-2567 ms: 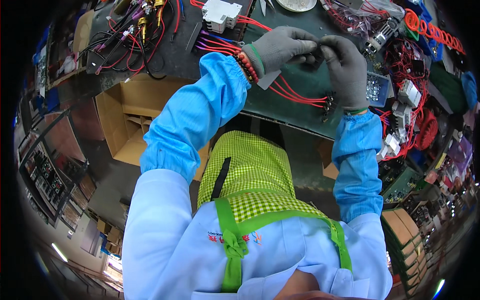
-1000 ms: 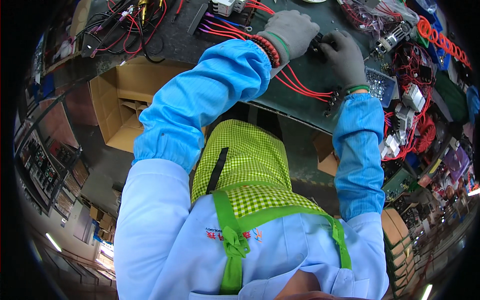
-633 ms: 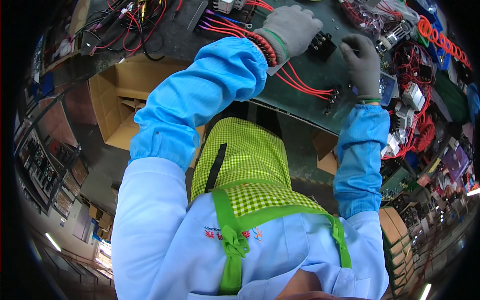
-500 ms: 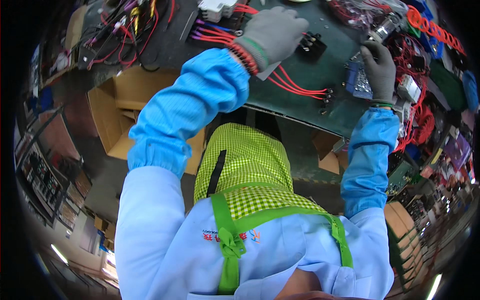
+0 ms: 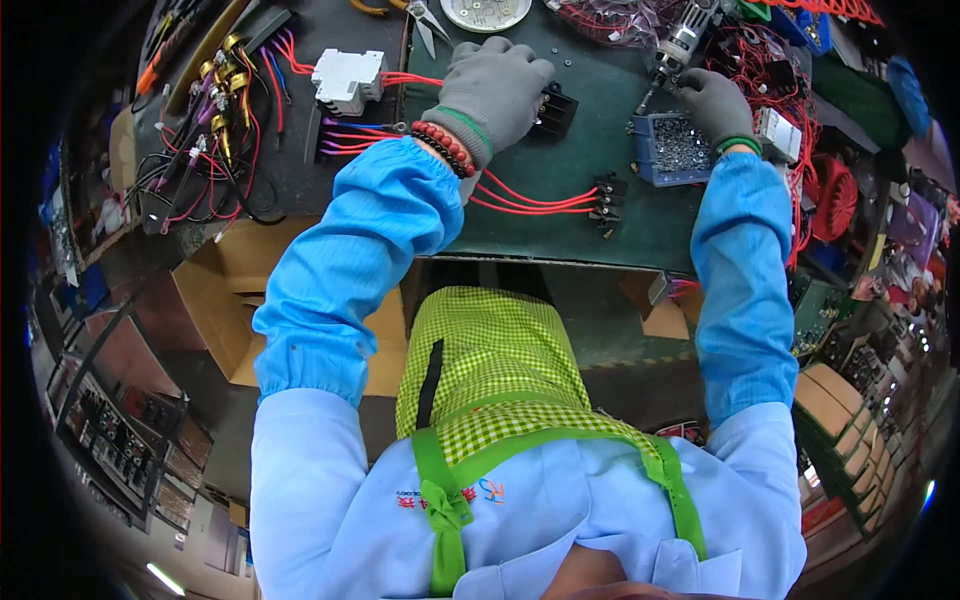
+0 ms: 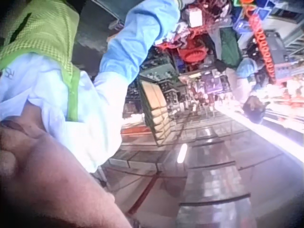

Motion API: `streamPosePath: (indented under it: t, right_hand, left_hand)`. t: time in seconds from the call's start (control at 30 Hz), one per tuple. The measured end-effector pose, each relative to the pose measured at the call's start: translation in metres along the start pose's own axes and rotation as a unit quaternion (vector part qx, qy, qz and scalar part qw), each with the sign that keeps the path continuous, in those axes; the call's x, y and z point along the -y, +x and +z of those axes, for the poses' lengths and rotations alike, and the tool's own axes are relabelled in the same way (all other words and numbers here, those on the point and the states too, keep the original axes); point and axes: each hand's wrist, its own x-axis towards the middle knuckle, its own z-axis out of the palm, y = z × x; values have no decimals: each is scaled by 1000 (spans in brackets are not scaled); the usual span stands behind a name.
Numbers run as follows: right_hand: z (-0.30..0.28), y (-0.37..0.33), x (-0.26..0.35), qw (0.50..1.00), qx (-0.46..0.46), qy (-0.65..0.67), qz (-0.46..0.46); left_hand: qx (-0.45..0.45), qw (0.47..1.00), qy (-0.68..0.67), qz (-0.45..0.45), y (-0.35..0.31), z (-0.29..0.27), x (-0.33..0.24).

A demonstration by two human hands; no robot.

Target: The person assembles an electrical component by inserting red wires into a black terminal block and securing them with screws. They use a pneumatic screwdriver to tighten the screws and repeat the process for multiple wires.

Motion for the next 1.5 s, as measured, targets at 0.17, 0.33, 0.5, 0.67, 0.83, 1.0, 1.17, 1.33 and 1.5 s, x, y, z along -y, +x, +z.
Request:
streamPosePath:
  t: [0.17,0.33,0.5,0.67,0.83,1.0,1.17,1.33,1.5]
  right_hand:
    - [-10,10,11,987,87,-115,69]
    - [-2,20,23,971,104,-171,128]
    - [-12,12,47,966,95,-189,147]
    - [-3,18,36,969,65,-206,124]
    - [2,20,31,968,54,-209,127]
    - [-2,17,37,967,59,-211,128]
    - [1,19,28,971,55,-204,108]
    - [-9,5,16,989,-15,-121,88]
    - [-16,-27,28,990,-138,4,-25]
  left_hand:
    - [43,999,8,19,9,-3,3]
    - [71,996,-10,45,13,7,10]
    - [81,995,-26,42,20,8,10]
    - [102,994,-24,39,26,11,6]
    - [113,993,-19,33,28,12,2]
    - [65,997,3,42,22,17,0]
    - [78,996,-15,30,22,17,2]
    - [92,994,-45,37,23,16,5]
    - [61,994,-73,53,19,16,9]
